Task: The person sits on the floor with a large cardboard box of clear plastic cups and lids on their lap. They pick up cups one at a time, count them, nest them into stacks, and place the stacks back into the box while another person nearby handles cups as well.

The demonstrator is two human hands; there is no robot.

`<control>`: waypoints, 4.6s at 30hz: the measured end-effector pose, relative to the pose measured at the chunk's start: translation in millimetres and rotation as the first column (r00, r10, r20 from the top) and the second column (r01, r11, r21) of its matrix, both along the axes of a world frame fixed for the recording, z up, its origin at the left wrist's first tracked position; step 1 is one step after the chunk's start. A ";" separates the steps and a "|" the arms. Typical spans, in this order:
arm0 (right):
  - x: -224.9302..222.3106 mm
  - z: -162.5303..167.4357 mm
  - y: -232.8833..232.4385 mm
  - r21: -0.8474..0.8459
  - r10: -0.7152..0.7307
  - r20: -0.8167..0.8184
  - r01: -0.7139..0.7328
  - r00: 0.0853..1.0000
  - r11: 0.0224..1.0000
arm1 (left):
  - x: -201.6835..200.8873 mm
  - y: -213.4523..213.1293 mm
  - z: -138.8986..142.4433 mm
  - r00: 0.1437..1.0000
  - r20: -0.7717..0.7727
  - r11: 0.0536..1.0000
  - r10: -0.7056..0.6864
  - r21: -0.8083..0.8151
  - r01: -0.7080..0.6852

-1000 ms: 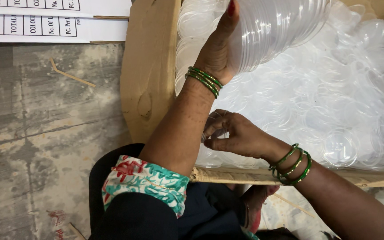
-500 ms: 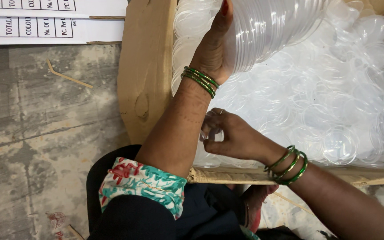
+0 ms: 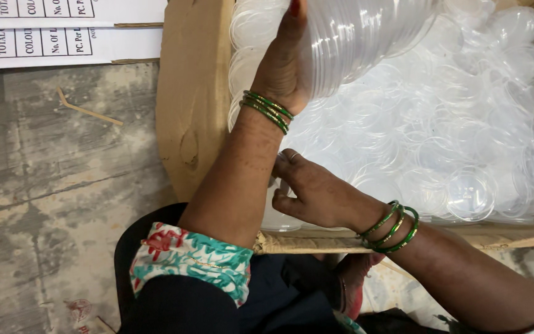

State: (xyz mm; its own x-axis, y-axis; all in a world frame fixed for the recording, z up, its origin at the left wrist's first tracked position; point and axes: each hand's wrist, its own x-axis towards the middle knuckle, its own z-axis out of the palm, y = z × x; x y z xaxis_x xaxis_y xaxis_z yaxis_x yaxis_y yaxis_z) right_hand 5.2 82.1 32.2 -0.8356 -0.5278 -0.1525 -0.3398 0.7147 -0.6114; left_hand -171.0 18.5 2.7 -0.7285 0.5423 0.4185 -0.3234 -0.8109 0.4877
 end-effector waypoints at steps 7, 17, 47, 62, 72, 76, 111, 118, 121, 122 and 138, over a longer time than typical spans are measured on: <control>-3.0 5.7 2.6 -0.015 -0.086 0.187 0.090 0.979 0.996 | -2.2 0.7 3.4 0.995 -0.099 0.999 -0.030 0.042 0.034; -8.9 -1.2 11.5 0.069 -0.014 0.066 0.009 0.998 0.998 | 0.9 -2.7 6.4 1.000 -0.011 1.000 0.020 0.021 -0.020; 9.9 25.3 72.5 0.120 -0.226 -0.551 0.344 0.804 0.931 | -8.6 16.3 -0.2 0.989 0.148 0.997 -0.011 0.082 -0.002; -9.8 13.1 23.4 0.700 0.626 -0.565 -0.090 0.538 0.709 | -9.7 0.4 0.6 0.992 0.105 0.969 0.076 0.227 -0.098; -3.1 29.2 36.7 0.337 0.321 -0.696 -0.103 0.642 0.936 | -17.5 3.8 -3.1 0.978 0.203 0.974 0.040 0.210 -0.084; 6.1 46.3 47.4 0.127 0.044 -0.655 0.052 0.754 0.991 | -18.5 3.9 -2.4 0.982 0.180 0.966 0.047 0.241 -0.090; 6.1 41.6 25.3 0.272 0.140 -0.531 0.012 0.836 0.962 | -17.7 -7.7 -0.8 0.986 0.146 0.984 0.078 0.148 -0.100; -2.3 34.8 40.7 0.193 0.024 -0.614 0.121 0.789 0.974 | -17.5 -5.6 -4.2 0.982 0.186 0.985 0.040 0.159 -0.070; -6.8 30.5 45.1 0.207 0.036 -0.622 0.120 0.782 0.971 | -17.7 -3.2 -5.9 0.981 0.187 0.982 0.041 0.173 -0.074; -8.6 28.6 45.7 0.221 0.049 -0.616 0.113 0.786 0.969 | -17.9 -2.6 -6.4 0.982 0.184 0.981 0.045 0.177 -0.078; 6.8 27.6 33.2 0.027 -0.013 -0.170 0.018 0.985 0.999 | -15.4 3.6 -0.5 0.978 0.201 0.984 0.060 0.151 -0.092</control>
State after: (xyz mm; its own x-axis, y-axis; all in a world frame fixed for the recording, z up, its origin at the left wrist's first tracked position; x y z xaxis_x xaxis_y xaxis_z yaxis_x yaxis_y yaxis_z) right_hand 12.0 115.2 59.7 -0.8588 -0.5119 -0.0223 -0.4255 0.7368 -0.5253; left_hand -186.4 22.2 2.2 -0.8413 0.4202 0.3401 -0.3338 -0.8987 0.2846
